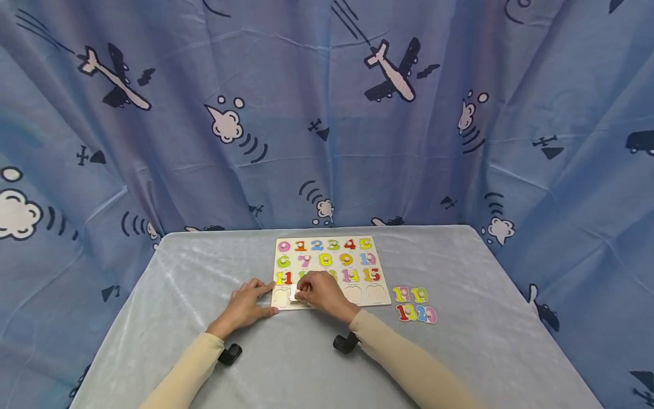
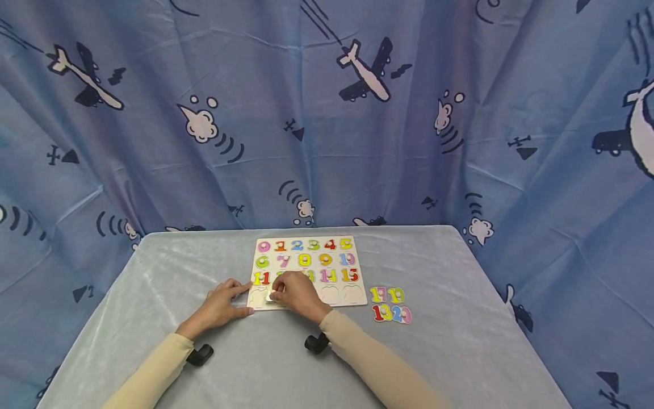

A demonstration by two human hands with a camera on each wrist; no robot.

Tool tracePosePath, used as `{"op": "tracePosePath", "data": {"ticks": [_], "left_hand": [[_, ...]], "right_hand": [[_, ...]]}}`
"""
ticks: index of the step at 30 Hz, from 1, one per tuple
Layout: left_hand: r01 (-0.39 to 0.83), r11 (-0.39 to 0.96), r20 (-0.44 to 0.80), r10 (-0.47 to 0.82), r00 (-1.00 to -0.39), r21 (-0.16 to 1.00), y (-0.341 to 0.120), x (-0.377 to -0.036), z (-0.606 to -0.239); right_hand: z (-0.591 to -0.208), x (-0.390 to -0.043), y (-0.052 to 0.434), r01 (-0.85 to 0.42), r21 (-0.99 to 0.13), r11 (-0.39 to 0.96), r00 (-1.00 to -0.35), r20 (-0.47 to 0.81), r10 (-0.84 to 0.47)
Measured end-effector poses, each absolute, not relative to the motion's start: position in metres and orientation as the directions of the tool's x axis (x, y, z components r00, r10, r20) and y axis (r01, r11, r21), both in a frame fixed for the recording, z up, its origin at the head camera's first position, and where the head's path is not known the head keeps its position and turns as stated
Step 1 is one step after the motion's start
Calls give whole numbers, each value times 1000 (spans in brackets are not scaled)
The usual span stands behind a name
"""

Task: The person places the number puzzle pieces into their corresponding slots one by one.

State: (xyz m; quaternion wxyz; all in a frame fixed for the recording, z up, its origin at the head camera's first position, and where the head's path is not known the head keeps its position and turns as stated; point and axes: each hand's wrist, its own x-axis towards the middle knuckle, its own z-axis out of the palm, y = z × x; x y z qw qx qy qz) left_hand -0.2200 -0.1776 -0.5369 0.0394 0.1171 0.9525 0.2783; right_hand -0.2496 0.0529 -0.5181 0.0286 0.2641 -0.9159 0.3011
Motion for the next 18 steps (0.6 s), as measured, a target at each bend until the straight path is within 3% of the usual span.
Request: {"op": "tracePosePath", "data": {"ticks": [11, 18], "left_hand": [[212, 824, -11, 255, -967, 526, -176, -221, -537], [203, 826, -16, 248, -969, 527, -175, -220, -536]], "right_hand": [[-534, -251, 18, -512, -465, 722, -854, 185, -486], [-532, -249, 20, -512, -433, 742, -853, 153, -499]]}}
